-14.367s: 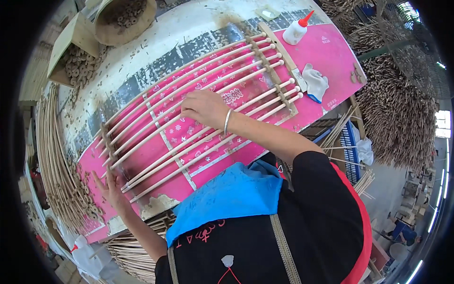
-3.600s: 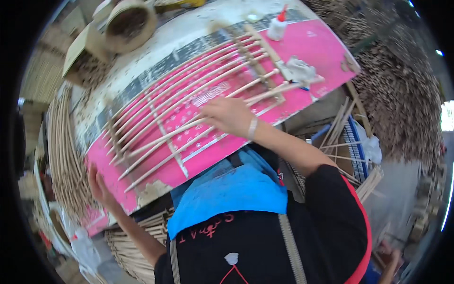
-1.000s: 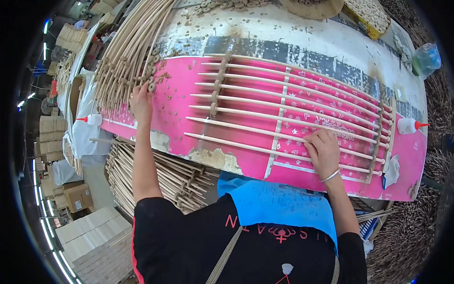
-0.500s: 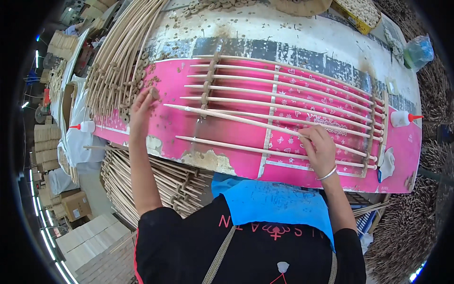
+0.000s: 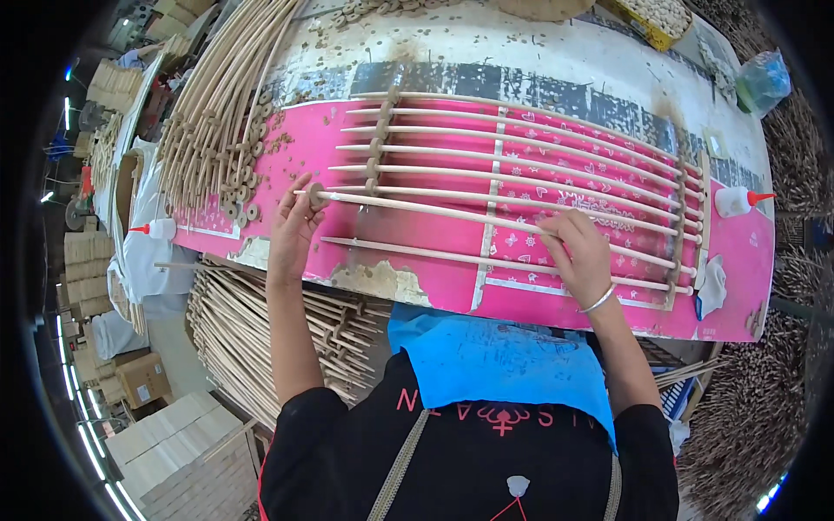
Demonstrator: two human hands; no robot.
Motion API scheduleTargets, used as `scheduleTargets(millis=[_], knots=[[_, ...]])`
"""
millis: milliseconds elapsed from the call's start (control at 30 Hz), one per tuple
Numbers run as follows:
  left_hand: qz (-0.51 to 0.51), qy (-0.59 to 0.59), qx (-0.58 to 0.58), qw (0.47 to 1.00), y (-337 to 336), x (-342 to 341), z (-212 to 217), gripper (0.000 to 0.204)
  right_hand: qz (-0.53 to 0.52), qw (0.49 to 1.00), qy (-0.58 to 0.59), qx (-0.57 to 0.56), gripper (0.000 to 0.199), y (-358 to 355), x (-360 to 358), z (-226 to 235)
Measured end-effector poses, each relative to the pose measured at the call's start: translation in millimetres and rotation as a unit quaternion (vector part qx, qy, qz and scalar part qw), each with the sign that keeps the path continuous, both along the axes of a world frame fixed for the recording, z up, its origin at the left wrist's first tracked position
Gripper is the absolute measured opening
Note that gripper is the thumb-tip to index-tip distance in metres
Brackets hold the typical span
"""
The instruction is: Glue and assemble wooden rings onto wooden rods to create a lattice structure.
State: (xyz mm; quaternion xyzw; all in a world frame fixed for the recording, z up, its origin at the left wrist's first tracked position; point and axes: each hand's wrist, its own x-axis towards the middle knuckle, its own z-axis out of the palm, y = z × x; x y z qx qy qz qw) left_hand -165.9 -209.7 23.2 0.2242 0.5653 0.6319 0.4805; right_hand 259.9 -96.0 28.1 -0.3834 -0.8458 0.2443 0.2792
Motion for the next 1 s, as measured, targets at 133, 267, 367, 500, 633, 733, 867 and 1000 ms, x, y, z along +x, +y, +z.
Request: scheduleTargets(millis=[133,267,367,500,633,733,867,1000], knots=[[0.04,0.022,-0.004,0.999,-5.9,19.1,-2.8,0.061,-0.032,0.997,0.045,-0.045,0.014,-5.2,-3.3,3.3],[0.038,0.07,-0.027,0.996,-11.9,33.3,-5.9,0.072,-0.018,1.0,0.012,-0.002,0.012,-4.3,-2.3,4.7],[0.058,0.061,-0.022,0.996,-10.5,44.1,-4.2,0.087,-0.014,0.999,-0.005,0.048,0.011,-3.8,2.5,6.2],[0.054,0.105,-0.033,0.992,-3.7,54.1,-6.8,0.091,-0.022,0.999,-0.04,0.018,0.014,-4.8,14.1,-0.7],[0.064,0.152,-0.029,0.986,-14.8,48.4,-14.6,0.082,0.019,0.999,0.02,0.021,0.019,-2.5,8.8,-16.6],[0.082,0.164,-0.017,0.983,-16.9,46.7,-17.6,0.088,-0.016,0.999,0.007,0.029,0.017,-4.4,8.2,-24.2],[0.066,0.138,0.022,0.988,-7.8,55.6,-23.8,0.092,-0.073,0.996,0.014,0.058,0.016,-6.1,9.9,-32.5],[0.064,0.133,0.009,0.989,-7.4,59.1,-22.7,0.084,-0.081,0.994,0.028,0.063,0.015,-3.6,17.7,-37.1]])
